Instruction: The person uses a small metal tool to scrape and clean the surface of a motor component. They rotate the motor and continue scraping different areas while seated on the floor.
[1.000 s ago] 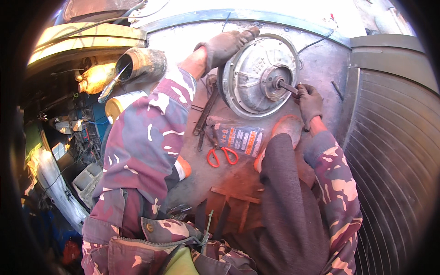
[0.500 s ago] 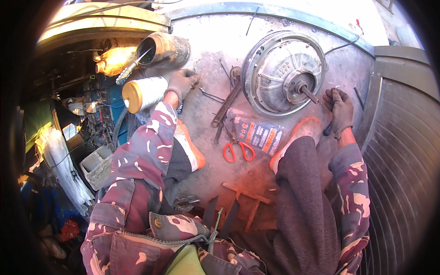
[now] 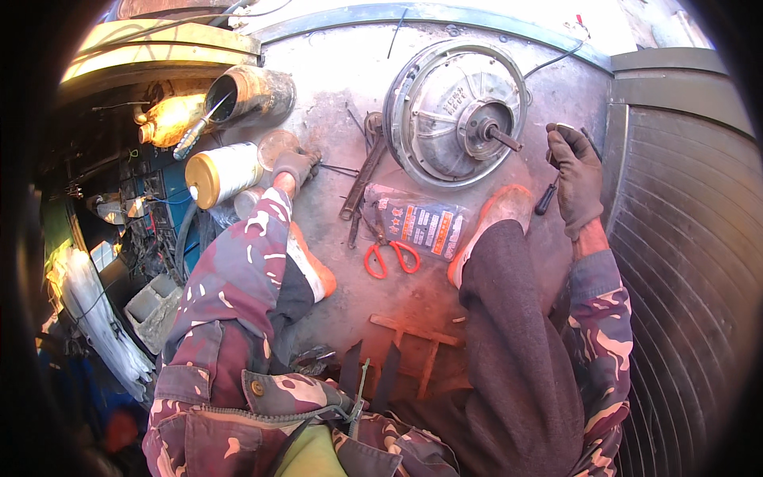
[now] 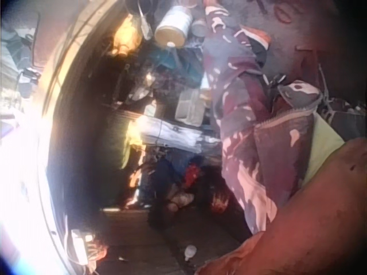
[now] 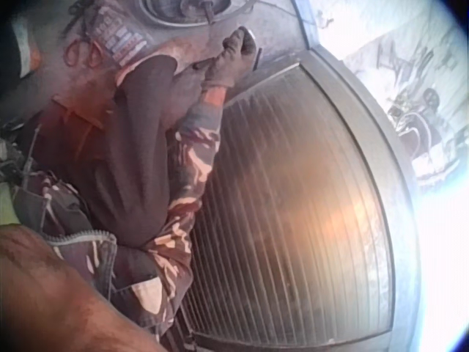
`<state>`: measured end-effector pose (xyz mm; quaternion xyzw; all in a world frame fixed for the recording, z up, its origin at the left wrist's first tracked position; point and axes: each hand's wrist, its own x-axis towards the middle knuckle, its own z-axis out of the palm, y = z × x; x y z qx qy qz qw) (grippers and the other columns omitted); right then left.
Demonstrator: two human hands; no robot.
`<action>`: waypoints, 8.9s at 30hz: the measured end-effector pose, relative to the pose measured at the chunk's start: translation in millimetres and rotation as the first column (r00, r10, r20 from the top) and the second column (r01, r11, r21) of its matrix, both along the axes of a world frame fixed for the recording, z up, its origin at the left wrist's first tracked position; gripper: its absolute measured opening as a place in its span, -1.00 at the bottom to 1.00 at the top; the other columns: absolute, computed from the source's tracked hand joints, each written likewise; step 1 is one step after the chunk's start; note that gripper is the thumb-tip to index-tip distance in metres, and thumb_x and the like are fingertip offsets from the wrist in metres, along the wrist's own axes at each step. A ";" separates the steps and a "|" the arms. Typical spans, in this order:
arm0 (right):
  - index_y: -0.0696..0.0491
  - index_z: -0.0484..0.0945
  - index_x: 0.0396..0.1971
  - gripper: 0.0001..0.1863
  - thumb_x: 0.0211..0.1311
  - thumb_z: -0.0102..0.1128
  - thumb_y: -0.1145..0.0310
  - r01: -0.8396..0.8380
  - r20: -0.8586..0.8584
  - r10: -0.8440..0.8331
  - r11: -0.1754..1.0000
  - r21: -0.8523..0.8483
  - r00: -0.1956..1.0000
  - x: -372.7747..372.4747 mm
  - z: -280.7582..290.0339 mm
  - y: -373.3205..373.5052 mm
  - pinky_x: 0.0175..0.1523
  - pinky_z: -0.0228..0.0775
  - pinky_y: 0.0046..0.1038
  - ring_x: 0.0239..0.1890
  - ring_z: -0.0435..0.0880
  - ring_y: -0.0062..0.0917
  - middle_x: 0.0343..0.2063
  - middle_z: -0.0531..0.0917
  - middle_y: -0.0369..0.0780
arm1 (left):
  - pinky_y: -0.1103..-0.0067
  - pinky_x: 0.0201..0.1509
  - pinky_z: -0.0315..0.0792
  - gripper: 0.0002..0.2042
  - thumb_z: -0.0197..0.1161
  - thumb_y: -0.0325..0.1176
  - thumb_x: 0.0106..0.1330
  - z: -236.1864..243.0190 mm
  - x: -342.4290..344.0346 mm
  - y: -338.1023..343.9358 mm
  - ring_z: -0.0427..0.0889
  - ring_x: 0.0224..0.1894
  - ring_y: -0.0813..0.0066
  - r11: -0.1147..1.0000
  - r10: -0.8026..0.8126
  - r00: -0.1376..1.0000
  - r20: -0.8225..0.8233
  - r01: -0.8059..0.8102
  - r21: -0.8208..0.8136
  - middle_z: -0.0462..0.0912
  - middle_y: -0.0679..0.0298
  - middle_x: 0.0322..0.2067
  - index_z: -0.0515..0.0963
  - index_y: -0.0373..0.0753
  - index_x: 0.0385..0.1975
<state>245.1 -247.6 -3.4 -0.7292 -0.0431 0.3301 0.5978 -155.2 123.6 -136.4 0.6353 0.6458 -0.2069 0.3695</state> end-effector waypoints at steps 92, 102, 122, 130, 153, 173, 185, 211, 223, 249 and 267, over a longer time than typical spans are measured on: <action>0.21 0.70 -0.20 -0.73 0.42 0.43 0.27 -0.285 0.141 0.332 0.918 -0.276 0.933 -58.0 72.9 -29.4 -0.28 0.51 -0.55 -0.40 0.63 -0.70 -0.43 0.72 -0.30 | 0.29 0.40 0.48 -0.30 0.40 0.10 0.38 119.4 225.6 -91.7 0.64 0.32 -0.05 0.922 -0.340 0.601 0.724 0.061 0.382 0.66 -0.17 0.21 0.51 -0.21 0.40; 0.13 0.73 -0.18 -0.62 0.37 0.35 0.07 -0.363 0.269 0.585 0.737 -0.570 0.765 -34.4 24.7 -36.2 -0.06 0.61 -0.22 -0.22 0.82 -0.20 -0.30 0.81 -0.07 | 0.43 0.24 0.55 -0.29 0.40 0.08 0.47 121.4 253.9 -73.5 0.70 0.15 0.26 0.904 -0.365 0.689 0.626 0.102 0.415 0.73 -0.08 0.11 0.47 -0.32 0.42; 0.05 0.74 -0.16 -0.65 0.39 0.31 0.04 -0.382 0.244 0.638 0.678 -0.628 0.731 -14.6 -3.2 -34.6 -0.01 0.62 -0.19 -0.19 0.84 -0.22 -0.32 0.84 -0.13 | 0.45 0.35 0.50 -0.37 0.31 -0.05 0.57 129.3 268.0 -58.2 0.64 0.27 0.23 0.952 -0.299 0.654 0.695 0.151 0.267 0.65 -0.09 0.25 0.42 -0.36 0.46; 0.04 0.74 -0.13 -0.64 0.40 0.30 0.03 -0.342 0.248 0.673 0.616 -0.710 0.697 17.6 -10.3 -18.6 0.01 0.60 -0.18 -0.16 0.83 -0.22 -0.28 0.83 -0.13 | 0.43 0.31 0.51 -0.40 0.34 -0.09 0.56 128.3 267.3 -62.2 0.67 0.21 0.23 0.967 -0.242 0.625 0.742 0.096 0.235 0.69 -0.08 0.17 0.47 -0.40 0.40; 0.01 0.72 -0.11 -0.69 0.42 0.30 0.08 -0.328 0.341 0.768 0.567 -0.755 0.541 21.0 14.7 2.2 -0.02 0.59 -0.15 -0.15 0.81 -0.18 -0.27 0.82 -0.11 | 0.60 0.20 0.55 -0.46 0.29 -0.25 0.60 119.4 244.0 -30.4 0.67 0.10 0.49 0.993 -0.011 0.474 0.880 0.112 -0.048 0.71 0.12 0.11 0.40 -0.43 0.43; 0.02 0.73 -0.10 -0.70 0.45 0.30 0.09 -0.297 0.320 0.777 0.534 -0.792 0.542 19.7 23.4 19.1 -0.03 0.61 -0.17 -0.18 0.82 -0.21 -0.28 0.83 -0.13 | 0.56 0.21 0.58 -0.49 0.24 -0.14 0.64 124.0 241.2 -33.8 0.67 0.14 0.44 0.995 -0.053 0.516 0.855 0.099 0.002 0.69 0.10 0.15 0.46 -0.35 0.41; -0.01 0.71 -0.10 -0.70 0.42 0.30 0.08 -0.323 0.287 0.818 0.483 -0.814 0.499 31.3 31.4 29.3 0.06 0.60 -0.09 -0.07 0.80 -0.10 -0.17 0.82 -0.09 | 0.54 0.23 0.57 -0.45 0.25 -0.09 0.63 124.6 234.3 -33.2 0.66 0.16 0.43 0.991 -0.094 0.500 0.861 0.131 0.032 0.69 0.09 0.15 0.44 -0.35 0.43; 0.25 0.68 0.05 -0.48 0.43 0.37 0.04 -0.496 -0.018 0.595 0.653 -0.572 0.804 29.5 32.1 57.1 -0.37 0.59 -0.42 -0.52 0.70 -0.57 -0.38 0.79 -0.17 | 0.53 0.28 0.52 -0.34 0.37 -0.06 0.54 110.0 229.3 -25.4 0.65 0.19 0.32 0.998 0.015 0.456 0.890 0.053 -0.043 0.68 0.00 0.17 0.41 -0.44 0.43; 0.10 0.68 0.23 -0.53 0.42 0.38 0.20 -0.579 0.379 0.748 0.663 -0.474 0.545 45.6 41.5 48.2 -0.01 0.67 -0.33 -0.24 0.82 -0.39 -0.19 0.83 -0.12 | 0.50 0.25 0.58 -0.32 0.41 -0.07 0.50 83.9 209.6 -10.8 0.67 0.16 0.31 0.975 0.221 0.379 0.899 -0.081 -0.206 0.66 0.00 0.16 0.39 -0.44 0.42; 0.15 0.72 0.03 -0.45 0.50 0.21 -0.09 -0.405 0.465 0.685 0.717 -0.567 0.562 46.2 50.0 67.1 -0.11 0.60 -0.26 -0.26 0.80 -0.33 -0.23 0.80 -0.10 | 0.50 0.31 0.50 -0.38 0.38 -0.08 0.53 81.7 202.9 -16.2 0.63 0.17 0.34 0.973 0.223 0.386 0.895 -0.148 -0.178 0.67 0.05 0.14 0.44 -0.44 0.38; 0.04 0.70 0.17 -0.57 0.41 0.33 0.16 -0.571 0.396 0.797 0.603 -0.557 0.456 53.5 65.4 69.1 0.02 0.66 -0.31 -0.18 0.84 -0.32 -0.19 0.83 -0.13 | 0.51 0.26 0.53 -0.42 0.43 -0.17 0.49 83.2 207.8 -18.7 0.65 0.12 0.36 0.956 0.275 0.366 0.889 -0.197 -0.215 0.68 0.08 0.10 0.46 -0.44 0.34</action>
